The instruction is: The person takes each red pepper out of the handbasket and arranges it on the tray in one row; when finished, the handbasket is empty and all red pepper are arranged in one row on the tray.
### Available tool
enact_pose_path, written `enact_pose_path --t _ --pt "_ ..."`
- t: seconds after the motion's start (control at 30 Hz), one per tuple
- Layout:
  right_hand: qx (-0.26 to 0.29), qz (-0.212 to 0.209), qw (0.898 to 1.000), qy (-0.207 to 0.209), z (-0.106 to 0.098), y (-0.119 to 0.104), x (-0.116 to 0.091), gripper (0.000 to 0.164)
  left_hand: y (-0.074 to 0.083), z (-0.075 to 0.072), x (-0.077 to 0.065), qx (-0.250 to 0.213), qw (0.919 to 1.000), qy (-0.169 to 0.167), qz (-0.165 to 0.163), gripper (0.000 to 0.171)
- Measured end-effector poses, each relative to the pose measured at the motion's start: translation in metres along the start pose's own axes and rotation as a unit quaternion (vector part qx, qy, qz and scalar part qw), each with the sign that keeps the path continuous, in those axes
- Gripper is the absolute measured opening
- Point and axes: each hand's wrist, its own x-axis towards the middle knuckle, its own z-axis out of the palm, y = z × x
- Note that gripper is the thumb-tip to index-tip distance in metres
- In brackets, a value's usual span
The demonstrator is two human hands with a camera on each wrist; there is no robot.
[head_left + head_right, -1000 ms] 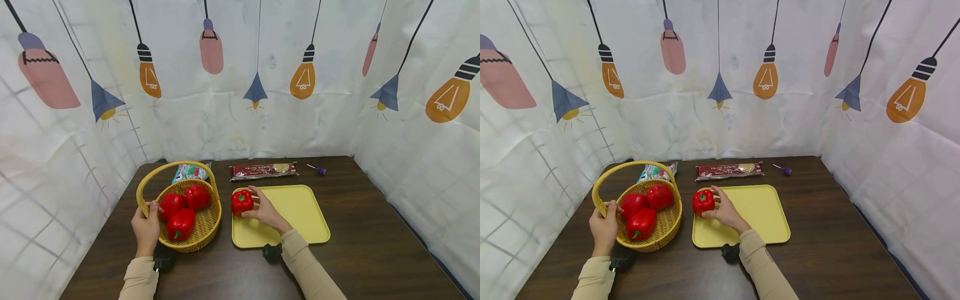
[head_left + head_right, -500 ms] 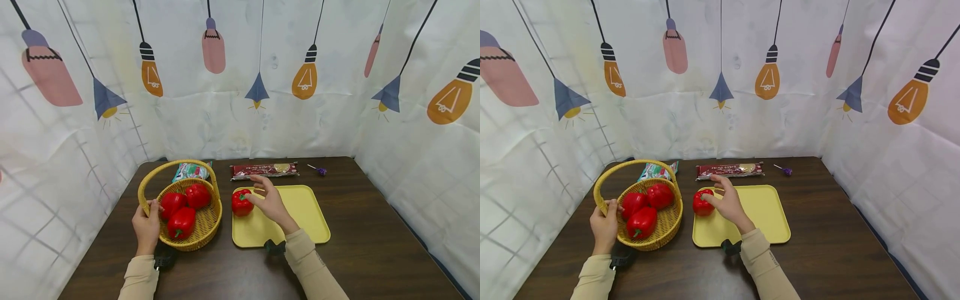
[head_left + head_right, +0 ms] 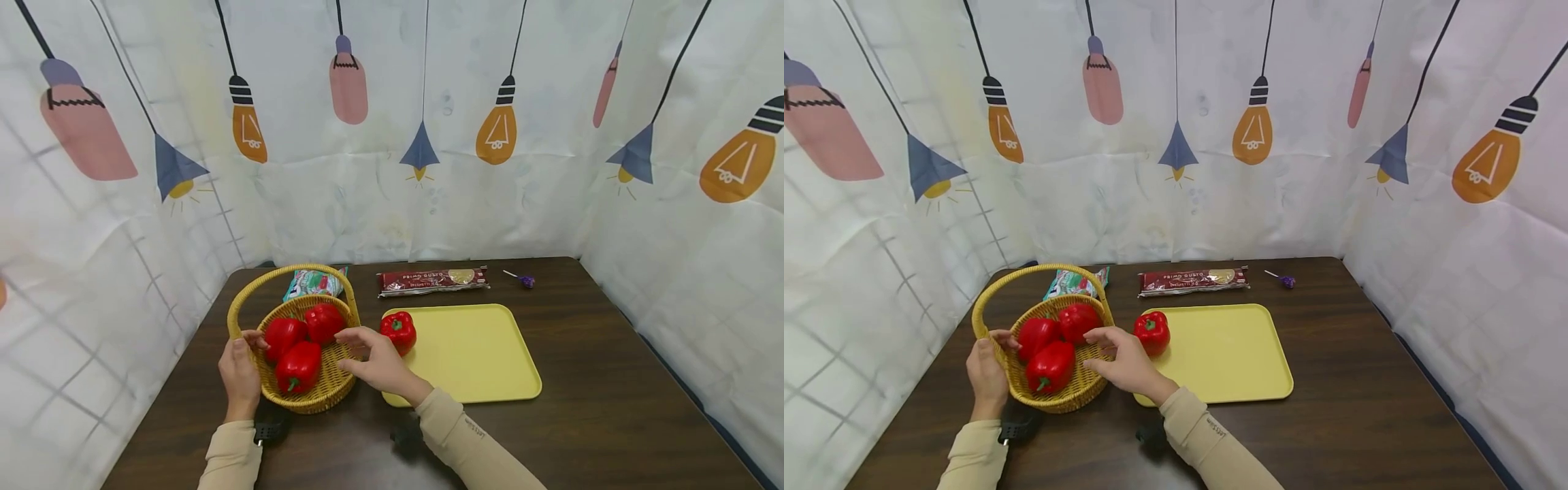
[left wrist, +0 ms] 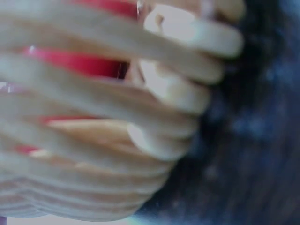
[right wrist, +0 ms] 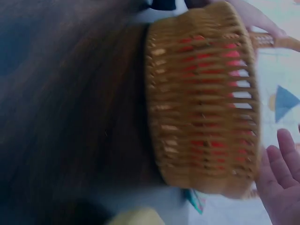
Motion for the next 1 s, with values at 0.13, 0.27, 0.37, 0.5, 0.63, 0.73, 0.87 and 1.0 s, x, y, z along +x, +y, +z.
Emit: enact_pose_path --t 0.13,0.27,0.37,0.5,0.63,0.73,0.87,1.0 --pt "-0.012 -0.009 1.0 -0.013 0.011 0.0 0.006 0.044 0.002 0.001 0.0 -0.003 1.0 0.006 -0.001 0.049" --pt "-0.049 -0.007 0.998 -0.037 0.019 -0.001 0.014 0.048 0.002 0.002 0.0 -0.005 0.9999 0.008 -0.003 0.049" --pt "-0.087 -0.004 0.994 -0.064 0.023 -0.003 0.02 0.052 0.001 0.001 0.0 0.004 1.0 0.008 -0.003 0.048" --pt "-0.127 -0.011 0.987 -0.095 0.025 -0.003 0.028 0.056 0.0 0.0 -0.001 0.01 0.9999 0.006 -0.006 0.046" --pt "-0.155 -0.018 0.981 -0.119 0.028 0.001 0.035 0.058 -0.001 -0.001 -0.002 0.006 0.9999 -0.001 -0.008 0.045" --pt "-0.175 -0.02 0.974 -0.141 0.03 0.004 0.039 0.061 -0.002 -0.001 -0.002 -0.003 0.9999 -0.005 -0.009 0.045" --pt "-0.198 -0.023 0.964 -0.174 0.031 0.005 0.044 0.067 0.0 0.001 -0.002 -0.011 0.9999 -0.003 -0.005 0.047" --pt "-0.205 -0.017 0.957 -0.206 0.031 0.005 0.049 0.073 0.0 0.001 -0.001 -0.013 0.9999 0.0 -0.003 0.048"
